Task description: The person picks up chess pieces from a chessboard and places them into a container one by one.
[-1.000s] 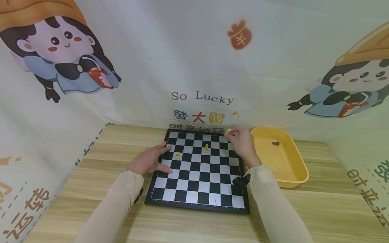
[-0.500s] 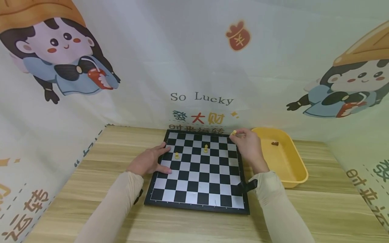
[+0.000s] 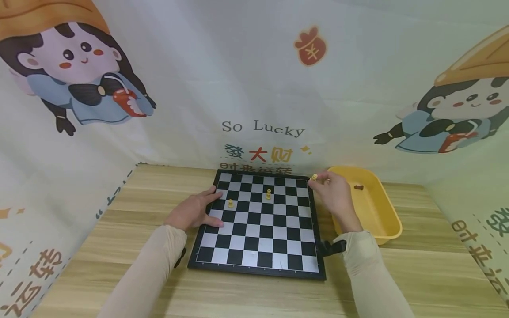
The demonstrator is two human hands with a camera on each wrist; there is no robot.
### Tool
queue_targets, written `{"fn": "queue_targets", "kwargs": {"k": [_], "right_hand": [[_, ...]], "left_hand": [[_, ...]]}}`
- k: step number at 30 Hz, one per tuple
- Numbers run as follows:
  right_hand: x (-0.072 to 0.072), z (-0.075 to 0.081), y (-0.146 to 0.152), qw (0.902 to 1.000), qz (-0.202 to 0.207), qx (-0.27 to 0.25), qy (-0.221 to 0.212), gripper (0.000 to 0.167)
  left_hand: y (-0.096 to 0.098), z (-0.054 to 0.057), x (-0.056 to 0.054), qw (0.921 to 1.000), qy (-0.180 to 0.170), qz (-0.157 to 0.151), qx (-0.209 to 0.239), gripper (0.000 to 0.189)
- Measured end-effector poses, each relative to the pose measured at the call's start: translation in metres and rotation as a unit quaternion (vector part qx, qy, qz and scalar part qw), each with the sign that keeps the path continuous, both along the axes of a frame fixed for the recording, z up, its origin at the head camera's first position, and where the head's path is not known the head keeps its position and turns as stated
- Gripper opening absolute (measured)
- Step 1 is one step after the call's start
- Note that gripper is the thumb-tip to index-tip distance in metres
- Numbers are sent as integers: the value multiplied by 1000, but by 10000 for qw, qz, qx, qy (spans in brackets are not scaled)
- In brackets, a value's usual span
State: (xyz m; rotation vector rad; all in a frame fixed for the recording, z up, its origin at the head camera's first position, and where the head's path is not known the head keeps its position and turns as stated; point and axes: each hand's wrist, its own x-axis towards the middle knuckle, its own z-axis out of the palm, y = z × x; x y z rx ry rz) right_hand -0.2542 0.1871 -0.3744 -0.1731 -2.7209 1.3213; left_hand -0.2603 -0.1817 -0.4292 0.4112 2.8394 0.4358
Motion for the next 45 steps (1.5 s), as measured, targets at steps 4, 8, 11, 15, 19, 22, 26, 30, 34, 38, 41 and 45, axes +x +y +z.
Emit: {"fn": "queue_targets", "kwargs": {"k": [4, 8, 11, 15, 19, 22, 26, 30, 34, 38, 41, 45], "right_hand": [[3, 0, 5, 9999, -72, 24, -151, 35], [6, 3, 11, 9999, -33, 139, -83, 37], [8, 6, 15, 9998, -51, 186, 25, 39], [11, 10, 20, 9998, -127, 122, 25, 43], [14, 11, 25, 9998, -188, 93, -62, 43], [14, 11, 30, 9997, -207, 75, -80, 43], [14, 11, 35, 9997, -209, 78, -37, 43], [16, 11, 40, 9995, -285, 162, -22, 44], [18, 12, 46, 9991, -377, 164, 38, 44], [20, 11, 53, 9991, -415, 21, 96, 44], [21, 11, 59, 9991, -423, -53, 91, 46], [22, 9, 66, 9988, -454, -173, 50, 48]], "left_hand": [[0, 0, 0, 10000, 31, -13, -6, 103], [0, 1, 0, 10000, 22, -12, -14, 103], [1, 1, 0, 10000, -5, -6, -17, 103], [0, 1, 0, 10000, -3, -15, -11, 103], [-1, 2, 1, 10000, 18, -50, 26, 102], [-1, 2, 0, 10000, 12, -65, 53, 102], [-1, 2, 0, 10000, -1, -59, 46, 102], [-1, 2, 1, 9999, 28, -85, 46, 101], [-2, 1, 1, 9999, 77, -118, 51, 100], [-2, 0, 1, 9999, 63, -98, 34, 101], [-1, 0, 1, 10000, 59, -71, 36, 101], [-1, 0, 0, 9999, 98, -73, 35, 101]]}}
